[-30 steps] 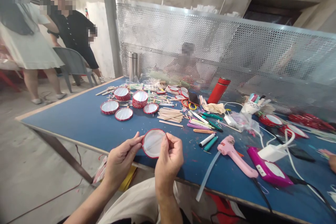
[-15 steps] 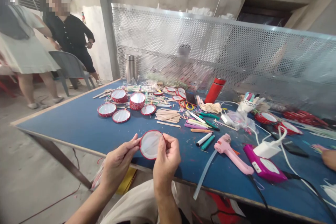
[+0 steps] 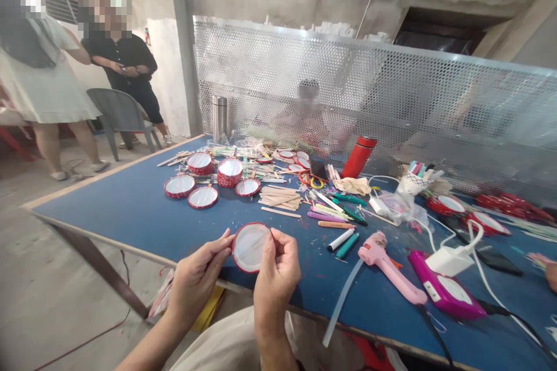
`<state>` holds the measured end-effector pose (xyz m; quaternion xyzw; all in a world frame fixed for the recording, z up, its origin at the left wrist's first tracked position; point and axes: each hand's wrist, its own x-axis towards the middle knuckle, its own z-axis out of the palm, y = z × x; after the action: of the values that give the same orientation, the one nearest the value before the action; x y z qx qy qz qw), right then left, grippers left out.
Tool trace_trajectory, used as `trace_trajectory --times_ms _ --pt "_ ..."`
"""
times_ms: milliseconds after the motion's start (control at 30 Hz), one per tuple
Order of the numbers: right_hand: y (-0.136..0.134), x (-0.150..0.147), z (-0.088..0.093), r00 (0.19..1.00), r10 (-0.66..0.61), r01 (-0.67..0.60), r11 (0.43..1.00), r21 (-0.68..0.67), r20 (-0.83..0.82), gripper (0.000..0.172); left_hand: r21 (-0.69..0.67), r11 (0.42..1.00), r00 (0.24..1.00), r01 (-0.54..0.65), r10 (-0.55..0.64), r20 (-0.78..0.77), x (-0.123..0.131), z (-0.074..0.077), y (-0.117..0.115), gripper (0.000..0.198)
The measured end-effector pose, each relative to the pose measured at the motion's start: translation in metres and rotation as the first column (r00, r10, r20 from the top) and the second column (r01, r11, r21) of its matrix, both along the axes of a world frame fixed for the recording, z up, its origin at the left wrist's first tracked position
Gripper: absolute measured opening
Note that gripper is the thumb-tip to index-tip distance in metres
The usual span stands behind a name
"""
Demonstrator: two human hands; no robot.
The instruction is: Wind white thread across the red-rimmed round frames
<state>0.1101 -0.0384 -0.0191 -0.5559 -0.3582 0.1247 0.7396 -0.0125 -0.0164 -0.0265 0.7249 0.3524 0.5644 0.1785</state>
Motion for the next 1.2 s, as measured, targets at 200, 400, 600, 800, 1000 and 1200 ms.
trace_trajectory --times_ms 200,400,600,800,1000,1200 --pt "-0.0005 0.0007 0.0005 1.0 -0.004 0.004 1.0 0.0 0.014 0.026 -0.034 0.999 1.0 -0.008 0.008 0.005 0.0003 0.0002 -0.0025 0.021" --pt "-0.0006 -0.0003 0.0011 0.999 -0.022 0.022 1.0 0.003 0.027 0.026 0.002 1.0 1.0 -0.01 0.01 0.0 0.0004 -0.0004 -0.0002 0.021" --pt "-0.0009 -0.0005 0.001 0.999 -0.028 0.028 0.999 0.016 0.029 0.025 0.014 1.0 0.999 0.008 -0.008 -0.031 -0.0018 -0.001 0.0004 0.023" --pt "-0.0015 -0.0002 0.001 0.998 -0.038 0.036 0.999 0.036 0.044 0.023 -0.005 1.0 1.0 -0.008 0.008 -0.021 -0.0018 0.0008 -0.0009 0.02" --pt "-0.002 -0.0017 0.0022 0.996 -0.06 0.057 0.997 0.055 0.065 0.022 -0.006 1.0 0.999 -0.011 0.011 -0.036 -0.0018 0.0017 -0.0006 0.02" --pt "-0.0033 -0.0033 0.0043 0.99 -0.09 0.084 0.995 0.06 0.109 0.02 -0.034 0.999 0.998 -0.02 0.018 -0.056 -0.002 0.0033 -0.0017 0.021"
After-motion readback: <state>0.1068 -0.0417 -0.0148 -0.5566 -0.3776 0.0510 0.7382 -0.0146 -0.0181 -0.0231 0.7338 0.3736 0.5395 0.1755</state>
